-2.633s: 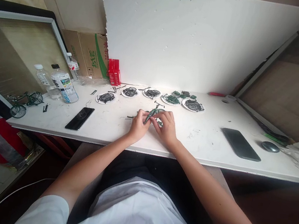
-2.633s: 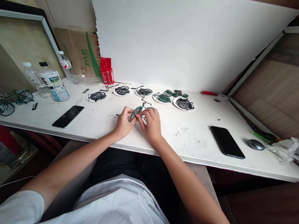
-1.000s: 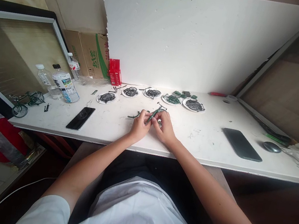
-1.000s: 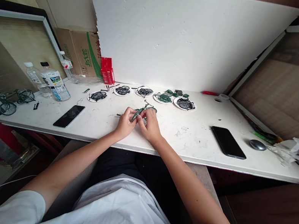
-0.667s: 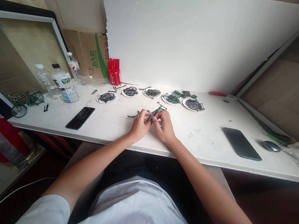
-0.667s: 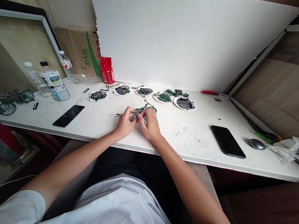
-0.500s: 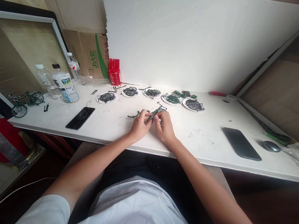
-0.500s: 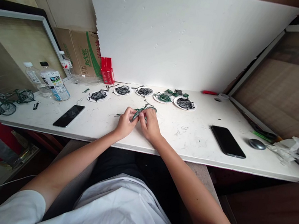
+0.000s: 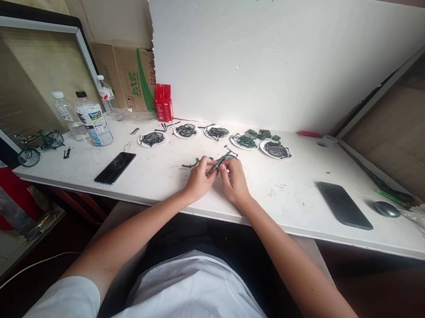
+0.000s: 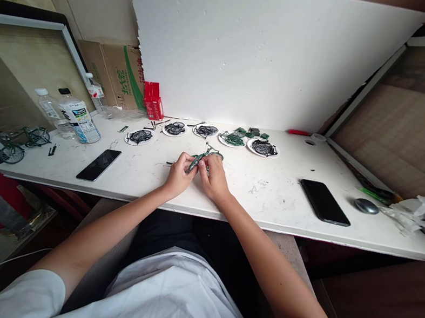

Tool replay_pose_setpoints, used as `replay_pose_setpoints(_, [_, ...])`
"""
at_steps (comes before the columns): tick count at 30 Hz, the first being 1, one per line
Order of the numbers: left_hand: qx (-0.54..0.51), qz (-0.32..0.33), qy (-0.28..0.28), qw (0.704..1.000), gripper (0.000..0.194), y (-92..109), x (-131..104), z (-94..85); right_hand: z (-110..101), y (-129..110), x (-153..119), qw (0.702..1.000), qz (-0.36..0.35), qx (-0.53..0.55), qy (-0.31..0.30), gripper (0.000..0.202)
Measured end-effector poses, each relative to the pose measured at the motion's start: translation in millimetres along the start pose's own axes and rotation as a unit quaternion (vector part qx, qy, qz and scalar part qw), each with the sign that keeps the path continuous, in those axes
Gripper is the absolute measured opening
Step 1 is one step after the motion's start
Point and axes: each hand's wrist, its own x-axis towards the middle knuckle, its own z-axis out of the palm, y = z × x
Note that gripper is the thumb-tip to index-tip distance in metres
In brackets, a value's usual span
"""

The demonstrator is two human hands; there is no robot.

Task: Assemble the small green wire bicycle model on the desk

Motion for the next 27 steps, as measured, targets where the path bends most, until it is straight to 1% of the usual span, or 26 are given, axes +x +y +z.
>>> replay_pose_setpoints(4, [-0.010, 0.007, -0.003, 1.000, 0.018, -0.7, -0.5, -0.6, -1.6, -3.9, 0.4, 1.000, -0.001, 0.013, 0.000, 0.013])
replay_pose_setpoints(10, [-0.025, -0.001, 0.009, 1.000, 0.018, -0.3, 0.1, -1.2, -0.4, -6.7, 1.0, 0.999, -0.033, -0.008, 0.020, 0.004])
replay_pose_setpoints(14, [-0.038, -0.016, 0.021, 0.999, 0.020, -5.0, 1.7, -0.6, 0.8, -2.7, 0.5, 0.999, -0.033, -0.020, 0.024, 0.007])
replay_pose_setpoints(17, [-0.069, -0.032, 0.031, 0.997, 0.023, -8.5, 3.1, 0.5, 1.4, 0.2, -0.2, 0.999, -0.032, -0.024, 0.025, 0.008])
replay_pose_setpoints(20, [-0.090, -0.026, 0.019, 0.995, 0.030, -9.1, 3.6, 0.8, 1.5, 1.2, -0.5, 0.999, -0.035, -0.026, 0.027, 0.009])
replay_pose_setpoints(23, [-0.068, -0.015, -0.005, 0.998, 0.029, -7.3, 3.1, -0.5, 1.3, 1.2, -0.4, 0.999, -0.035, -0.029, 0.024, 0.010])
replay_pose_setpoints(27, [-0.016, 0.002, -0.008, 1.000, 0.025, -3.9, 2.5, -2.8, 1.4, 2.2, -0.8, 0.999, -0.028, -0.032, 0.022, 0.013])
